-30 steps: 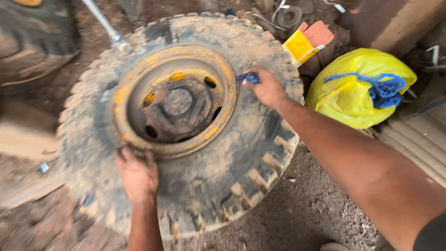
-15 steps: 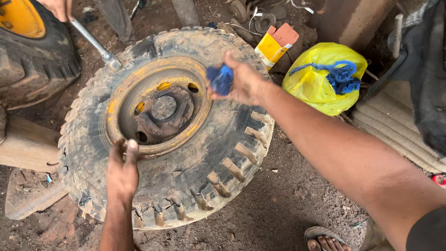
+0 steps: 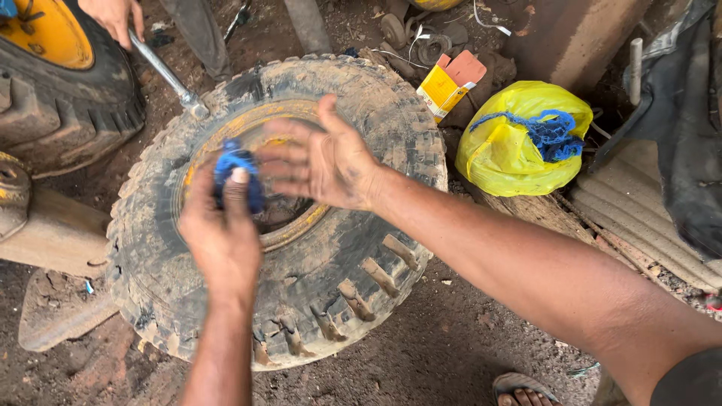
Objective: The person cleans the inner rim and hub of a large, dirty tire using a blue cloth. Another person assists by hammering the tire's center hub. The recorder wipes the metal surfaces repeatedly while the tire remains on the ground.
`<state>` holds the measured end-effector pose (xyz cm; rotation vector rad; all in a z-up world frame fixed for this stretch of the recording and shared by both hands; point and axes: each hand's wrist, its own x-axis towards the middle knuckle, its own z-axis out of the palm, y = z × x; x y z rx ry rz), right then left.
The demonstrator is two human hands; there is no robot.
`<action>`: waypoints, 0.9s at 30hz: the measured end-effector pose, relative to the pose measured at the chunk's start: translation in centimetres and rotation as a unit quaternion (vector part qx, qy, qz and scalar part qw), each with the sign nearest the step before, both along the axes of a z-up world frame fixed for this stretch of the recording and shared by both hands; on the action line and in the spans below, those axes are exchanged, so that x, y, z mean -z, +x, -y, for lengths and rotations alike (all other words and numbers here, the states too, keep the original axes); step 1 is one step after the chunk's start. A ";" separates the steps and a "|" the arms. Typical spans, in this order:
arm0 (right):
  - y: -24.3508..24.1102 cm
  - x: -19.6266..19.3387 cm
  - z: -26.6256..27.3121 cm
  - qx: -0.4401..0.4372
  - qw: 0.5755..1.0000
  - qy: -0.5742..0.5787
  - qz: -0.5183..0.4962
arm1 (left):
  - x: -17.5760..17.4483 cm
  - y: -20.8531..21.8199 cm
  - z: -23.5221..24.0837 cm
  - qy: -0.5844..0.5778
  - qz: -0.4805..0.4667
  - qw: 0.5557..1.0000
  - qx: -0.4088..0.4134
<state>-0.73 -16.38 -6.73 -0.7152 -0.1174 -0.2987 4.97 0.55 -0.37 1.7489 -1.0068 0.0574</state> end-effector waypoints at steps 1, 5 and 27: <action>0.4 -0.5 -0.3 0.067 0.998 0.017 -0.014 | 0.2 -0.6 0.3 -0.031 0.014 0.999 0.020; 1.2 -2.4 -1.1 0.280 0.959 0.020 -0.051 | 3.0 -5.6 3.6 -0.049 0.118 0.991 0.045; 0.1 -4.3 -9.2 0.255 0.950 -0.033 0.175 | 2.5 2.9 4.0 -0.199 -0.292 0.933 0.061</action>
